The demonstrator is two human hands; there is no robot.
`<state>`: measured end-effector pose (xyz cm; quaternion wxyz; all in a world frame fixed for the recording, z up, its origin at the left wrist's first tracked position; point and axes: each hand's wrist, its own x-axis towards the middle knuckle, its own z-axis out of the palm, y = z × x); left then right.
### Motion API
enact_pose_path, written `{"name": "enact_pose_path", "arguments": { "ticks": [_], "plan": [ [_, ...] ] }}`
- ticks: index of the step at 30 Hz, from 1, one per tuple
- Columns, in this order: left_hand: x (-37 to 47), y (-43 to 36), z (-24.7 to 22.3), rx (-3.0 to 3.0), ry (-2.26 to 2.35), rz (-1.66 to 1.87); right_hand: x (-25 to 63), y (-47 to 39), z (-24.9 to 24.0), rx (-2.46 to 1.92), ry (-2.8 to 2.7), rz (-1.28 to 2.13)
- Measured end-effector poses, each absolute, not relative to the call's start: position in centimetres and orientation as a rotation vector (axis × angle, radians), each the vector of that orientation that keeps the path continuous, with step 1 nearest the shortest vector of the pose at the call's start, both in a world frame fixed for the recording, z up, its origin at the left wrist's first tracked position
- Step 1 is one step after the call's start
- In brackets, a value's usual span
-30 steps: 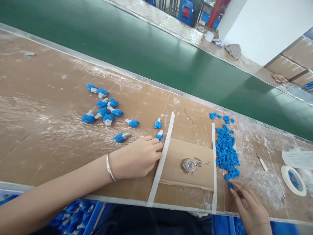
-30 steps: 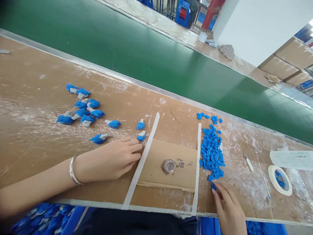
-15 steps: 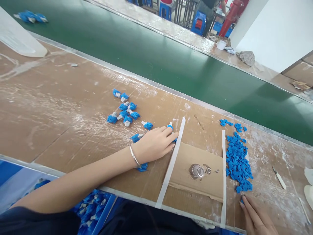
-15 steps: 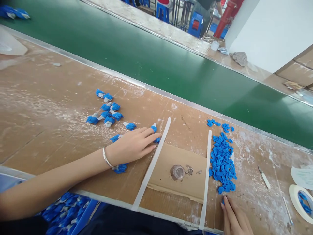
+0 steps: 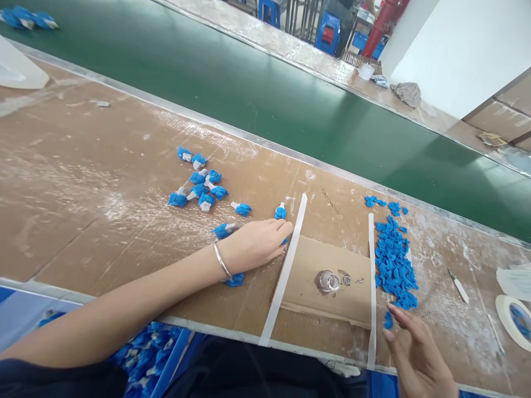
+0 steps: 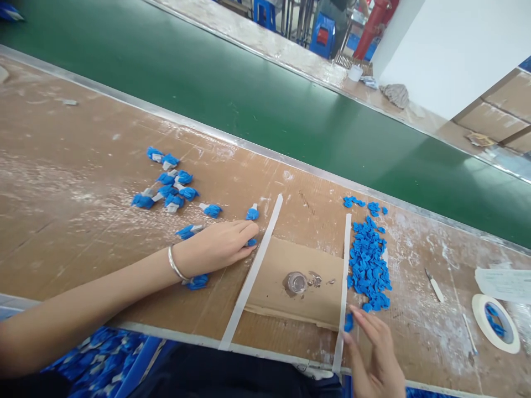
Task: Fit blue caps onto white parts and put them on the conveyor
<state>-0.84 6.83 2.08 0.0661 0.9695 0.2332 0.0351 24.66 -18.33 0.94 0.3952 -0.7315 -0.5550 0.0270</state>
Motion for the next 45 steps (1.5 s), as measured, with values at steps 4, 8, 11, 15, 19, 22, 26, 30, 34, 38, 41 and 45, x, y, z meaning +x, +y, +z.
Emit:
{"name": "enact_pose_path", "arguments": {
  "ticks": [4,8,11,15,19,22,26,30,34,38,41,45],
  "plan": [
    [-0.8,6.7,1.9,2.721,0.753,0.185,20.8,-13.3,2.3,-1.621,-1.742,0.099],
    [-0.8,6.4,1.9,2.313,0.710,0.478,20.2,-10.9,1.7,-1.599,-1.895,0.068],
    [-0.8,6.0,2.1,1.917,0.701,0.466,20.3,-10.6,1.2,-1.595,-1.915,0.080],
    [-0.8,5.0,2.3,1.358,0.531,0.325,19.4,-11.1,1.4,-1.531,-1.715,0.335],
    [-0.4,3.5,2.7,1.079,0.416,0.256,17.7,-11.6,1.7,-1.390,-1.268,0.636],
    [0.0,2.4,2.8,0.921,0.363,0.228,16.4,-11.5,1.6,-1.296,-1.063,0.674],
    [0.4,1.3,2.6,0.786,0.321,0.257,15.1,-11.0,1.7,-1.236,-0.988,0.698],
    [0.5,0.9,2.5,0.735,0.271,0.318,14.3,-10.7,1.8,-1.190,-0.988,0.730],
    [0.5,0.7,2.6,0.717,0.254,0.356,14.0,-10.8,1.3,-1.271,-1.114,0.633],
    [0.5,0.7,2.3,0.680,0.288,0.390,13.7,-11.2,0.6,-1.416,-1.457,0.222],
    [0.5,0.9,1.9,0.686,0.324,0.405,13.0,-11.4,0.2,-1.488,-1.656,0.112],
    [0.4,1.2,2.1,0.881,0.323,0.372,13.0,-12.1,0.4,-1.510,-1.709,0.246]
  ]
}}
